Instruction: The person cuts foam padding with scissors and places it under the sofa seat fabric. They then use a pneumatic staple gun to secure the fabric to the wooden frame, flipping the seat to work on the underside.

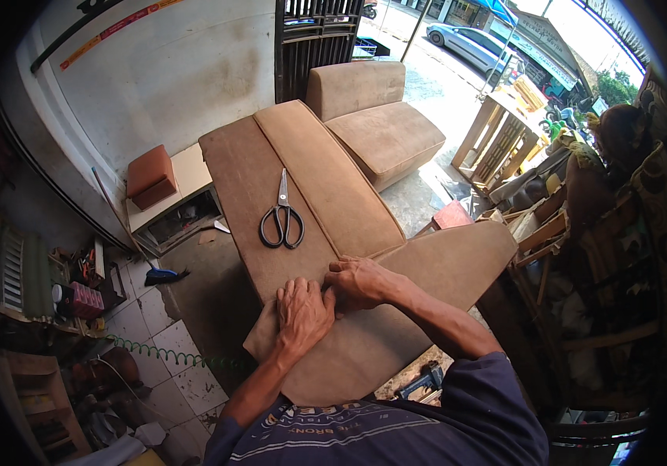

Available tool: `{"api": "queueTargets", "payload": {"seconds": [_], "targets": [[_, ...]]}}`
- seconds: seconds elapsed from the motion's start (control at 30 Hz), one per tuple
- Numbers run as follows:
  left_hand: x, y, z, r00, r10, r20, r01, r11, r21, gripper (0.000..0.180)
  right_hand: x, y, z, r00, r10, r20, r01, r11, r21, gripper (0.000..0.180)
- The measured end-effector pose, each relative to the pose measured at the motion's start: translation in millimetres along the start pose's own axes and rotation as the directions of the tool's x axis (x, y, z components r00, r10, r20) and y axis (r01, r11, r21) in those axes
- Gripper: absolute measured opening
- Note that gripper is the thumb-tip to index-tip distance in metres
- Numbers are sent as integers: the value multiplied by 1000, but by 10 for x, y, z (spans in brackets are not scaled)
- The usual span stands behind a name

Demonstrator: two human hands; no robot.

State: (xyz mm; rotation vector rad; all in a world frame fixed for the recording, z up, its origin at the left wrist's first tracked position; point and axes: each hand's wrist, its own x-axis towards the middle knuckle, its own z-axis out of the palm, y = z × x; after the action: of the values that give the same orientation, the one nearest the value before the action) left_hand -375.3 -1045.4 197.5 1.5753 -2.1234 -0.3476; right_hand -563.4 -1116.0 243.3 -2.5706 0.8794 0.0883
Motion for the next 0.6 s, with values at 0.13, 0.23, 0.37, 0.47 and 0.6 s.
{"api": "queueTargets", "payload": {"seconds": [0.13,0.23,0.37,0.47,0.6], "targets": [[78,-7,13,1000,-15,-4,15,1000,-1,32,-324,-41,-108,973,90,-211,-94,996,-10,55],[75,-18,12,1000,-6,-26,6,1000,-21,32,-519,-38,-87,937,151,-314,-176,983,-54,56],[78,-36,19,999,2,-34,-2,1000,-8,31,-526,2,-27,914,157,-373,-192,980,-59,59],[87,-44,23,998,20,-65,-21,1000,-4,30,-372,44,-3,930,190,-313,-235,965,-113,56],[55,-48,16,998,10,-68,-11,1000,-12,29,-96,74,48,922,210,-324,-252,963,-93,51]]}}
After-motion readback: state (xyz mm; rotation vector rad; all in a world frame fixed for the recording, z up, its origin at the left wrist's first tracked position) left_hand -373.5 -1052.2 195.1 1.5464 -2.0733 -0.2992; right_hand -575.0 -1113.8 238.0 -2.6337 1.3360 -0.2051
